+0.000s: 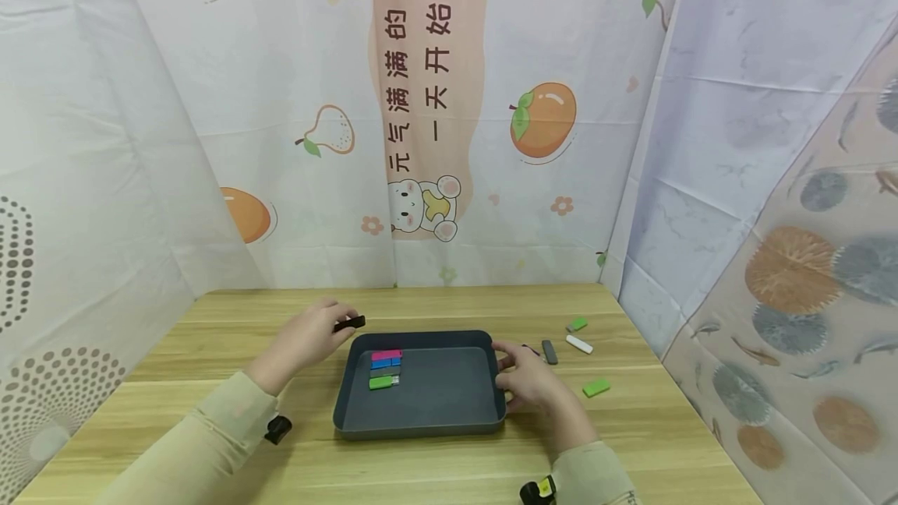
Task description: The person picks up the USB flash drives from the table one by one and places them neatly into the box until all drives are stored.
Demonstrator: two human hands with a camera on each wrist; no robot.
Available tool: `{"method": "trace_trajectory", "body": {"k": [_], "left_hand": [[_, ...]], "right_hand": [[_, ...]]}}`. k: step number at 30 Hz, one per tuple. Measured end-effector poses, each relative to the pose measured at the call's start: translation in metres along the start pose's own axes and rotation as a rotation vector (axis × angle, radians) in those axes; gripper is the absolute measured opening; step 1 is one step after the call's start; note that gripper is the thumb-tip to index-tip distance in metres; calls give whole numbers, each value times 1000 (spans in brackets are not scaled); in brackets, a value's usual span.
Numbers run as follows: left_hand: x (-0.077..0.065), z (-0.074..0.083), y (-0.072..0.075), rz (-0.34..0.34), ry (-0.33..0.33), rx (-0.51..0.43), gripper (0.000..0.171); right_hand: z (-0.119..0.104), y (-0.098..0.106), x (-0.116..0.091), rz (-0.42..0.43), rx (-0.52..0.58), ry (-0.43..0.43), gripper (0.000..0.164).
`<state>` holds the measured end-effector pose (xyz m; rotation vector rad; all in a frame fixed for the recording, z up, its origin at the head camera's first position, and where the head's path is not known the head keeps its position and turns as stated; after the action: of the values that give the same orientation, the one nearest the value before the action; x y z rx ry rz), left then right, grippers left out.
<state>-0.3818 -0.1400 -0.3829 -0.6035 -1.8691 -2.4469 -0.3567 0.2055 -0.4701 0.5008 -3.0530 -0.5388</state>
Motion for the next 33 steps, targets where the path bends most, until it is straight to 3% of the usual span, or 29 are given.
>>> {"method": "trace_trajectory", "body": {"k": [33], "left_hand": [[-19,48,-14,-102,-159,56,20]], "right_hand": [[-2,-1,-2,-7,23,-8,77]]}}
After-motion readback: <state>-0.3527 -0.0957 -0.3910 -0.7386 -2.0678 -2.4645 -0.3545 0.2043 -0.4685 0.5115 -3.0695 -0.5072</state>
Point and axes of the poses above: each hand's wrist, its own x-axis towards the middle knuckle, its own y-axis out of the back of the hand, z = x × y, the point moved 8 cm from there along x, towards the middle knuckle, and after that the axes turned 6 degrees about y, right-handed, at the moved point
